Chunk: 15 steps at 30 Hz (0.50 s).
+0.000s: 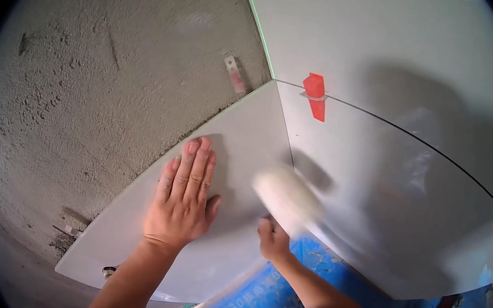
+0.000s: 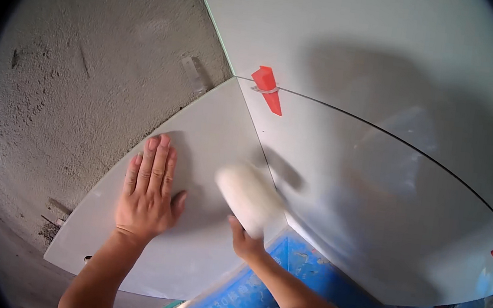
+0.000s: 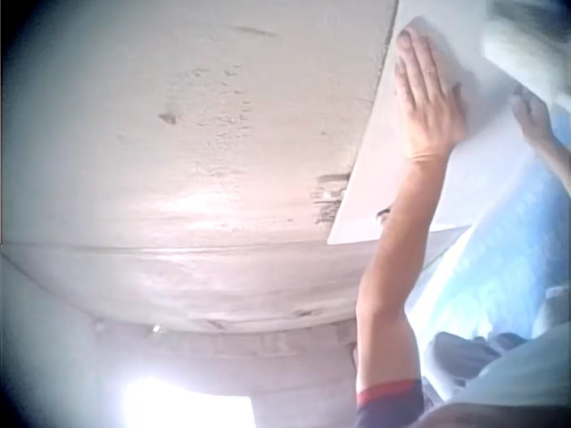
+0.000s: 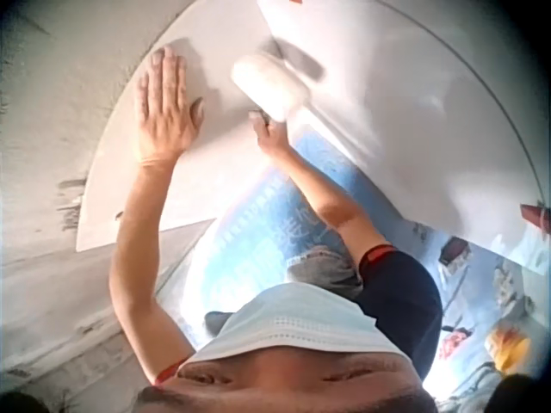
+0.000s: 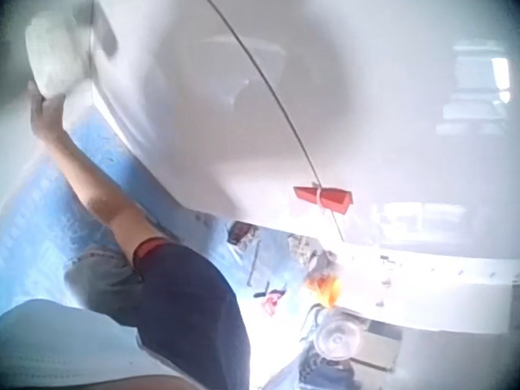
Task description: The person installs a wall tile by positioning it against a pre-mortared wall and then repeatedly striking the surface with a rubber mallet to secure it.
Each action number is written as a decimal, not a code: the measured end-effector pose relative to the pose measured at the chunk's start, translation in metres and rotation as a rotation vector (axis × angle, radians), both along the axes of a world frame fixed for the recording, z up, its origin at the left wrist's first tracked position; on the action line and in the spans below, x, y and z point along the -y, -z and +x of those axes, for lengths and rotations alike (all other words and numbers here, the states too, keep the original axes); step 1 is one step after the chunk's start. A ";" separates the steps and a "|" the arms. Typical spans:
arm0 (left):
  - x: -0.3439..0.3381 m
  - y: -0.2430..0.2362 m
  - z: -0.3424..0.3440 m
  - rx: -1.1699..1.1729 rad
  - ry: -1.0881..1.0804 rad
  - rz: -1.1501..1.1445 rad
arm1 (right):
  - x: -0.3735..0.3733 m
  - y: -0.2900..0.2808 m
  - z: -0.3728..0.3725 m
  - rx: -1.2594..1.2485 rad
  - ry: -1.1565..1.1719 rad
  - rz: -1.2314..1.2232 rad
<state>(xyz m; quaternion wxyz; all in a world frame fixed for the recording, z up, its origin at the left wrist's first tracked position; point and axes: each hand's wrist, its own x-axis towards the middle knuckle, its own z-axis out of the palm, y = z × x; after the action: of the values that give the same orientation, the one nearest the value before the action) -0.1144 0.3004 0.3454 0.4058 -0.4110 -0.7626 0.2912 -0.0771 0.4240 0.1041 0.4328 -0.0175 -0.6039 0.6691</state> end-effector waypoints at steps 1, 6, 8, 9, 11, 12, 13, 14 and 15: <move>0.002 0.001 0.000 -0.001 -0.001 -0.003 | -0.003 -0.008 -0.003 0.064 -0.102 -0.023; -0.004 -0.002 0.002 0.037 0.014 0.013 | -0.013 -0.021 0.014 -0.318 -0.152 -0.394; -0.004 -0.002 0.000 -0.011 -0.002 0.008 | -0.019 -0.015 -0.004 0.200 -0.134 -0.002; 0.000 0.000 -0.002 -0.015 -0.001 0.009 | -0.013 -0.019 0.003 0.053 -0.120 -0.090; 0.001 0.003 -0.001 -0.015 0.002 0.010 | -0.012 -0.035 0.028 -0.071 -0.158 -0.174; 0.000 0.004 -0.001 -0.014 0.009 0.011 | -0.013 -0.039 0.034 -0.194 -0.194 -0.258; 0.001 0.004 -0.001 -0.014 0.006 0.013 | -0.012 -0.028 0.024 -0.238 -0.169 -0.181; -0.004 0.003 0.000 0.003 0.015 0.029 | -0.018 -0.006 0.012 -0.175 -0.039 -0.017; -0.004 0.003 0.000 0.022 0.009 0.036 | -0.020 0.000 0.004 0.015 -0.044 0.098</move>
<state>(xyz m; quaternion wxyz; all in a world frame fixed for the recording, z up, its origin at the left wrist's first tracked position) -0.1146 0.3041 0.3423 0.4059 -0.4103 -0.7704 0.2709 -0.0732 0.4437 0.1041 0.4140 0.0120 -0.6391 0.6481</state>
